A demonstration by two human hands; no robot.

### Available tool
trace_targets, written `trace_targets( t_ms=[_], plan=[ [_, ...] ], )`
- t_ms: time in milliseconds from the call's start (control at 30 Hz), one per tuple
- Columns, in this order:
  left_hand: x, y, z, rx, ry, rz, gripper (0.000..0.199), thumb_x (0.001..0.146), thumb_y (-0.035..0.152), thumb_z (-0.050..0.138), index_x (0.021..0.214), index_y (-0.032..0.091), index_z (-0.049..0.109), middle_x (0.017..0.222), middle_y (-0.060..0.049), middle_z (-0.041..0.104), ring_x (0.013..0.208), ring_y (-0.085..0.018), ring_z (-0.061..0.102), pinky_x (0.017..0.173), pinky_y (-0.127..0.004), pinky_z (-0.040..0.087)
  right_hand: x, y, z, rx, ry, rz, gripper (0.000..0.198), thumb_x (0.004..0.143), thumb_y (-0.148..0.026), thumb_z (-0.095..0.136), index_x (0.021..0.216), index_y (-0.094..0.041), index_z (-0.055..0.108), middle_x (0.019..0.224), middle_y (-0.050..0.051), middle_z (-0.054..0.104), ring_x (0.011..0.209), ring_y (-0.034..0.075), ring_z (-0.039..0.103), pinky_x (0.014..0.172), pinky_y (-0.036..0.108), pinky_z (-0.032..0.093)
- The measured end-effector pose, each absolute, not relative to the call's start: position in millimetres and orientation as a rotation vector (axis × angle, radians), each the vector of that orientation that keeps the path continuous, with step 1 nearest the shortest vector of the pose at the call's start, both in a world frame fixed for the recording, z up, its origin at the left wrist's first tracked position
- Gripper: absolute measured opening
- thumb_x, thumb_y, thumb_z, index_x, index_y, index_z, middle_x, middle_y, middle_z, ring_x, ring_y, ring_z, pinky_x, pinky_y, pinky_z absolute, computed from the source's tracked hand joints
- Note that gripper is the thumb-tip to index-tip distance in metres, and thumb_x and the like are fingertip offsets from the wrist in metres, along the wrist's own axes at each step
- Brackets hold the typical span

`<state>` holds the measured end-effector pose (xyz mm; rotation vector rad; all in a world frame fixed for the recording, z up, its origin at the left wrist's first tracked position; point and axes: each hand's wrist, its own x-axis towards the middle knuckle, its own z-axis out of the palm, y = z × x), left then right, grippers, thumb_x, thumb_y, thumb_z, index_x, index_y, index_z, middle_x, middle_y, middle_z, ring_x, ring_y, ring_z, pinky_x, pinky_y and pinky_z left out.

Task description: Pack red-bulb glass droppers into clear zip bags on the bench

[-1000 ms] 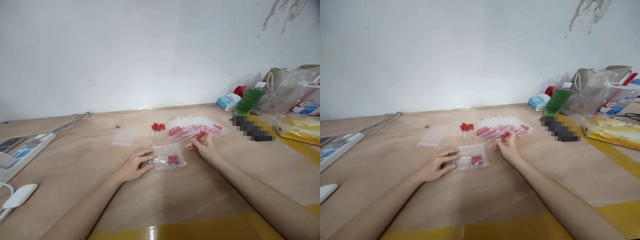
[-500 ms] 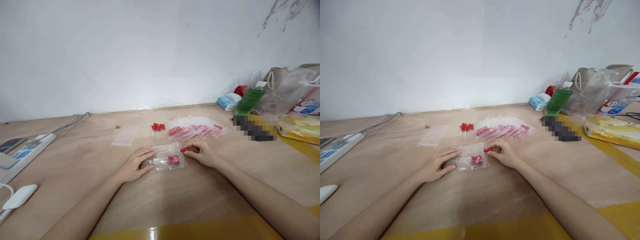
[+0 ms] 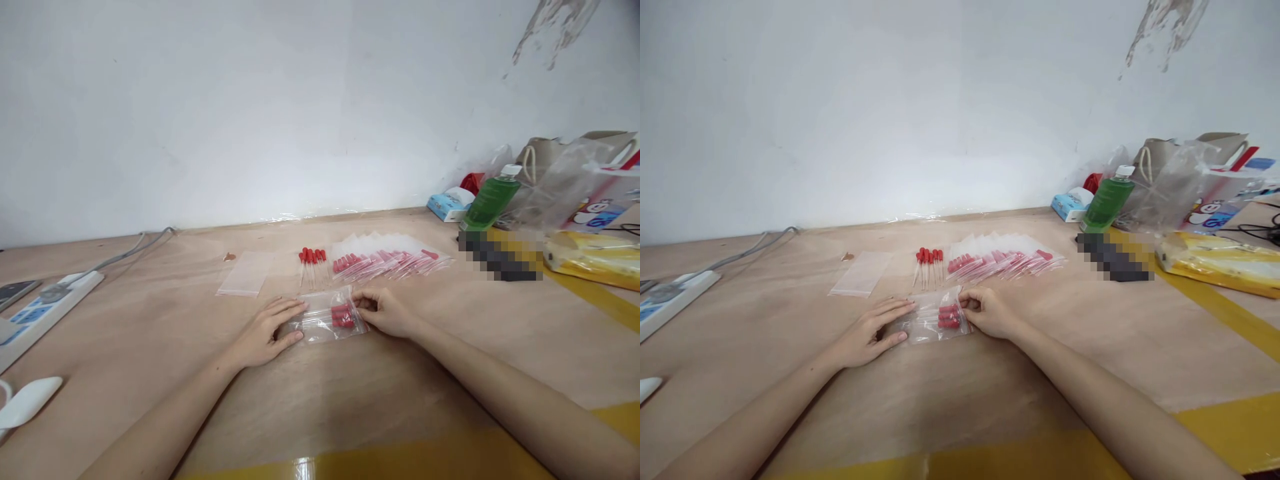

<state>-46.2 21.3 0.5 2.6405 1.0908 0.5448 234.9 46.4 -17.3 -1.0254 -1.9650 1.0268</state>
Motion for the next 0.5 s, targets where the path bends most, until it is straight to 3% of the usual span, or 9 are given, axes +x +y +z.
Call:
trace_targets(
  t_ms=[300, 400, 500],
  plan=[
    [-47, 22, 0, 2.650, 1.094, 0.532, 0.041, 0.086, 0.035, 0.049, 0.126, 0.025, 0.048, 0.129, -0.007, 0.049, 0.120, -0.023, 0.043, 0.102, -0.044, 0.035, 237, 45, -13, -0.968, -1.974, 1.275, 0.020, 0.075, -0.028, 0.054, 0.084, -0.014, 0.065, 0.075, 0.003, 0.066, 0.062, 0.012, 0.055, 0.056, 0.023, 0.041],
    [-48, 23, -1, 2.662, 1.096, 0.513, 0.042, 0.086, 0.036, 0.049, 0.127, 0.025, 0.047, 0.130, -0.007, 0.048, 0.121, -0.023, 0.042, 0.102, -0.044, 0.034, 242, 49, -10, -1.063, -1.931, 1.109, 0.020, 0.074, -0.028, 0.055, 0.083, -0.012, 0.064, 0.073, 0.003, 0.065, 0.061, 0.012, 0.054, 0.056, 0.023, 0.042],
    [-48, 23, 0, 2.668, 1.085, 0.498, 0.042, 0.087, 0.036, 0.048, 0.127, 0.026, 0.046, 0.131, -0.006, 0.047, 0.122, -0.022, 0.041, 0.103, -0.044, 0.033, 244, 56, 0, -1.224, -1.879, 0.739, 0.016, 0.073, -0.024, 0.053, 0.079, -0.013, 0.064, 0.068, 0.003, 0.063, 0.058, 0.011, 0.052, 0.054, 0.022, 0.040]
  ],
)
